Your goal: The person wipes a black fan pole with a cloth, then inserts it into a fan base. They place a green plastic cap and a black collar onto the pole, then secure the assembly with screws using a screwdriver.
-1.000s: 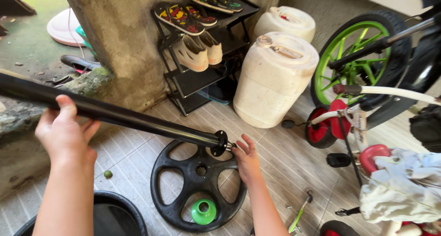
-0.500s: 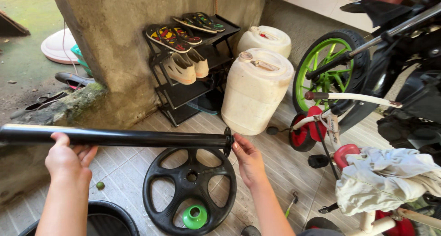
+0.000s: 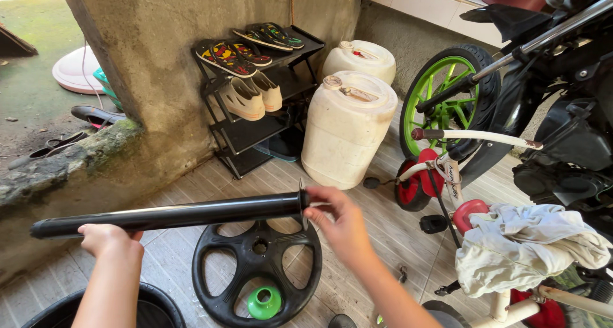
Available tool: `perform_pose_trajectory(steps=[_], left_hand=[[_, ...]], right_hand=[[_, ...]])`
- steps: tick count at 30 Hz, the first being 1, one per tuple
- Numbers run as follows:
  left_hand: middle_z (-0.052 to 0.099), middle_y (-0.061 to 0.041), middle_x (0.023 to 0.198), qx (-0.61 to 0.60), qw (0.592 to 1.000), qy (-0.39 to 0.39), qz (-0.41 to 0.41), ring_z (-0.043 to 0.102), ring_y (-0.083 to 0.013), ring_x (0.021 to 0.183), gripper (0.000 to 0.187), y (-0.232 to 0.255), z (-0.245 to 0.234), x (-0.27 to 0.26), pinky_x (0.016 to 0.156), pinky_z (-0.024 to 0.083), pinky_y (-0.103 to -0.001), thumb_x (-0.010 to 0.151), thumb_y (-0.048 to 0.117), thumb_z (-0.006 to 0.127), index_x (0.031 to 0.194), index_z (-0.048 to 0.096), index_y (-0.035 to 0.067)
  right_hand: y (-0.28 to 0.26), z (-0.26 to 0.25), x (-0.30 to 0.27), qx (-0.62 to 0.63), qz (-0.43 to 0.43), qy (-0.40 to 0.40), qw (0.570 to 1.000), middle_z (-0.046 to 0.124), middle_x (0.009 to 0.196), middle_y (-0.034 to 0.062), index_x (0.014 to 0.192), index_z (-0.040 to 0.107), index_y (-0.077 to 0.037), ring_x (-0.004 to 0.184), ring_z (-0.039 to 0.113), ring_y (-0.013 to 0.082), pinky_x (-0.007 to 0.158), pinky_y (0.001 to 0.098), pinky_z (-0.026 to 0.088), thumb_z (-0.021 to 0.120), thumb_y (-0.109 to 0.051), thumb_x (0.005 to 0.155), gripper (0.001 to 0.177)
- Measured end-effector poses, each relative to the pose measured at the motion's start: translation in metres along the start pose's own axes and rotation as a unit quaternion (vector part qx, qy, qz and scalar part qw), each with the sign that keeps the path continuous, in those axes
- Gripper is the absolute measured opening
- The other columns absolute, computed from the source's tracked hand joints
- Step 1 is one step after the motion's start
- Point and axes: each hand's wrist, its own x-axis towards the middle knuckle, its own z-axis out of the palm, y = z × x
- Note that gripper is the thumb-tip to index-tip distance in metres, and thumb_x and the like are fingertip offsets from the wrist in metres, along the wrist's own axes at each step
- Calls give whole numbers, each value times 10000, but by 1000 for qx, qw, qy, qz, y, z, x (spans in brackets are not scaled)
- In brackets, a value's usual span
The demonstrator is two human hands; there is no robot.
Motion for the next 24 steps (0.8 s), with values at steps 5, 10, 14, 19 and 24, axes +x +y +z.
perform_pose_trajectory(steps=[5, 10, 14, 19, 24], left_hand=[[591, -40, 1384, -57, 995, 77, -21, 652, -262, 1166, 625, -13, -2, 14, 906, 584, -534, 1030, 564, 262, 1357, 572, 131], [617, -75, 1380, -43, 992, 107, -48, 674, -274, 1165, 626, -24, -6, 31, 914, 603, -526, 1040, 544, 260, 1359, 561, 97], [654, -109, 1304, -79, 987, 103, -95, 715, -283, 1068, 567, -33, -1, 30, 856, 623, -507, 1041, 464, 281, 1322, 587, 78], [701, -151, 1209, -126, 977, 94, -142, 766, -294, 948, 497, -38, 1, 22, 783, 647, -484, 1043, 365, 306, 1275, 619, 56], [728, -181, 1122, -151, 971, 81, -168, 792, -295, 849, 471, -36, 5, 17, 732, 661, -457, 1048, 319, 313, 1232, 653, 50]], right_hand=[[-12, 15, -10, 35, -42, -5, 999, 654, 1270, 104, 1267, 676, 29, 1081, 692, 184, 938, 307, 578, 735, -46, 902, 378], [-19, 18, -12, 3, -48, -11, 999, 663, 1310, 109, 1289, 692, -1, 1137, 677, 185, 961, 293, 568, 727, -30, 910, 382], [-24, 20, -16, -62, -81, -3, 995, 674, 1303, 109, 1292, 724, -32, 1158, 669, 201, 993, 300, 522, 739, -5, 912, 381], [-31, 22, -18, -19, -104, 5, 994, 628, 1301, 112, 1229, 732, -27, 1230, 604, 204, 1066, 320, 459, 761, 1, 882, 350], [-39, 28, -19, 29, -79, 34, 996, 622, 1253, 93, 1104, 732, -55, 1079, 615, 194, 973, 317, 513, 767, -34, 877, 231]])
